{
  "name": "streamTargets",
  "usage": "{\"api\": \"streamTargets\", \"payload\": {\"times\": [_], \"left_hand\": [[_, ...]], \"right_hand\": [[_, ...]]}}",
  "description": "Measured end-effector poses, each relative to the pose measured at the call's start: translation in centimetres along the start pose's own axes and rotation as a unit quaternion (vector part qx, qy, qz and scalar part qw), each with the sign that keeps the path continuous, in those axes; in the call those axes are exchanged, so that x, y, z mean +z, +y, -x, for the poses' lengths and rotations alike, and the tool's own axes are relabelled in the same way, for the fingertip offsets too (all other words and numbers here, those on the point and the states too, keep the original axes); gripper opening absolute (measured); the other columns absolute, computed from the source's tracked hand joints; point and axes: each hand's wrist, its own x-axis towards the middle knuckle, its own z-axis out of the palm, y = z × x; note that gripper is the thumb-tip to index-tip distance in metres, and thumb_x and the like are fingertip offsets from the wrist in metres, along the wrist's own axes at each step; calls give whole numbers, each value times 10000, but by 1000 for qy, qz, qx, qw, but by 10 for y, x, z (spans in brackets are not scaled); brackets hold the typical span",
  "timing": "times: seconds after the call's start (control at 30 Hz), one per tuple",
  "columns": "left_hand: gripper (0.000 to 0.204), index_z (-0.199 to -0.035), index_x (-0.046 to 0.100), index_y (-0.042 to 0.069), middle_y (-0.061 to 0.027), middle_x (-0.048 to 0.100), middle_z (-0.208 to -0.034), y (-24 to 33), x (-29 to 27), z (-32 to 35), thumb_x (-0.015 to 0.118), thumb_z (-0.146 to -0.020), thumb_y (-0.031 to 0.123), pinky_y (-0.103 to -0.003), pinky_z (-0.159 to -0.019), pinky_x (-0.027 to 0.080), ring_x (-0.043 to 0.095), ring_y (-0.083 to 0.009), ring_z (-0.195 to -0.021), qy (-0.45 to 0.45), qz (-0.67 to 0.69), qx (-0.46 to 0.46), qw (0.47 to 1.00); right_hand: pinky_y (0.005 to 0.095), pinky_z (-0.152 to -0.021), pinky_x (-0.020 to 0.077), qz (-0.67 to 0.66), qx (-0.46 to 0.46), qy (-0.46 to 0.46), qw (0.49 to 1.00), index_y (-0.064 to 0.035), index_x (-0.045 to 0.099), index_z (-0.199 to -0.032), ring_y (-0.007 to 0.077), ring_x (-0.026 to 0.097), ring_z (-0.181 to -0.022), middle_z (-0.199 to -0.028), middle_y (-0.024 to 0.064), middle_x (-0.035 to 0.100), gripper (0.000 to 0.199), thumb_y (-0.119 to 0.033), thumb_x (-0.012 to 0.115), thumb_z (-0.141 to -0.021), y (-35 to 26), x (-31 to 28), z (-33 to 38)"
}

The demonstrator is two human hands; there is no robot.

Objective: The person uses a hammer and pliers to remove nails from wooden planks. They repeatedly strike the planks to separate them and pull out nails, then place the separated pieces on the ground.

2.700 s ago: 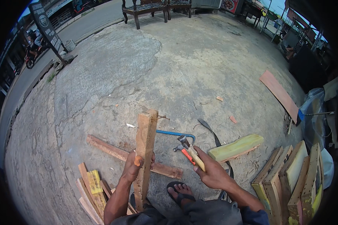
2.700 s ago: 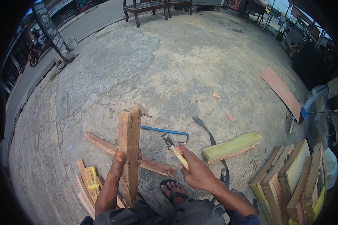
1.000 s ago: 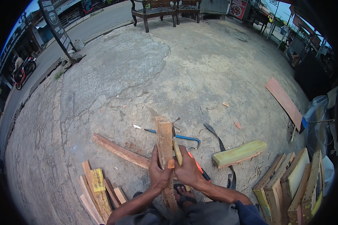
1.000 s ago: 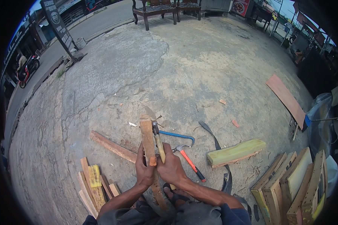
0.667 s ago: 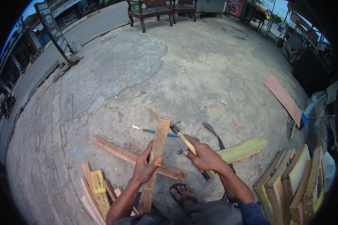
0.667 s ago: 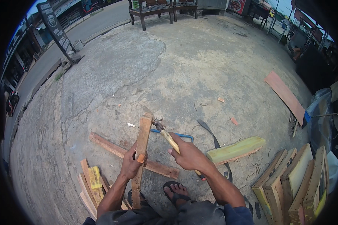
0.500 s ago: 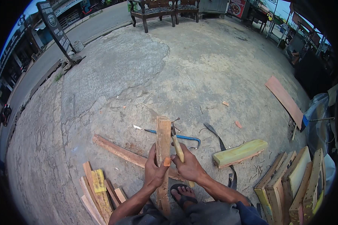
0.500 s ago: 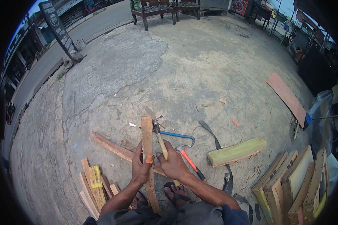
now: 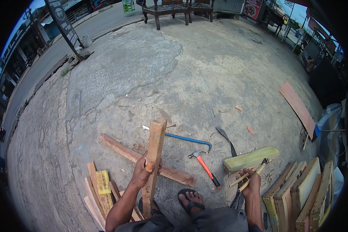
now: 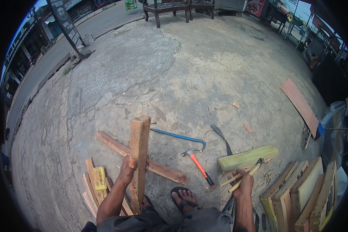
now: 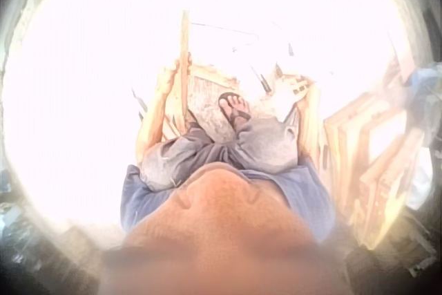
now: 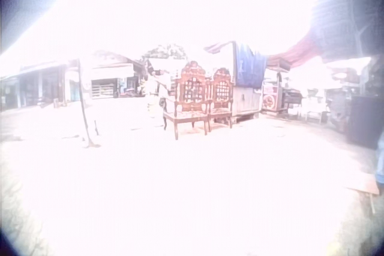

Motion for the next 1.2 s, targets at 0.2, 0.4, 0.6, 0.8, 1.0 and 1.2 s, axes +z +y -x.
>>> {"api": "streamTargets", "payload": {"times": [0.2,0.4,0.6,0.8,1.0,1.2], "left_hand": [[779,-1185,597,33,-53,646,-943,-1,15,-13,746,-825,708,-322,-696,540,649,-149,-811,-3,-65,-20,998],[728,-1346,556,33,-33,626,-957,-15,4,-9,729,-893,576,-313,-696,522,610,-132,-800,-8,-136,14,991],[1121,-1607,304,-32,-242,388,-1620,9,1,6,752,-844,656,-425,-1243,266,352,-324,-1520,-21,-198,-47,979],[1077,-1598,317,-40,-244,430,-1590,17,-7,5,759,-866,616,-413,-1229,294,396,-318,-1493,-8,-231,-17,973],[1063,-1595,322,-37,-259,501,-1524,20,47,-23,753,-877,618,-402,-1184,359,475,-318,-1432,107,-185,54,975],[1089,-1608,258,-71,-235,442,-1570,25,50,-33,718,-899,615,-376,-1205,324,424,-286,-1463,92,-159,82,980]], "right_hand": [[419,-874,573,445,-79,-274,849,18,510,-1391,262,659,-1113,-1264,186,639,394,-88,573,-1016,-23,41,57],[489,-978,504,555,-328,-460,610,-39,425,-1543,407,634,-1190,-1346,253,613,570,-157,620,-1021,-44,112,75],[510,-953,495,617,-341,-489,515,-66,407,-1565,398,636,-1139,-1267,221,628,587,-194,611,-1030,-61,138,61],[527,-852,512,646,-254,-484,532,-30,472,-1416,485,675,-1013,-1074,306,679,432,-219,582,-1044,-60,159,70],[447,-729,505,478,-285,-379,739,-65,488,-1333,322,661,-772,-845,184,648,331,-198,578,-1044,11,163,82],[403,-762,502,458,-247,-406,751,-51,468,-1401,227,624,-810,-888,121,620,401,-150,583,-1030,-6,178,95]]}}
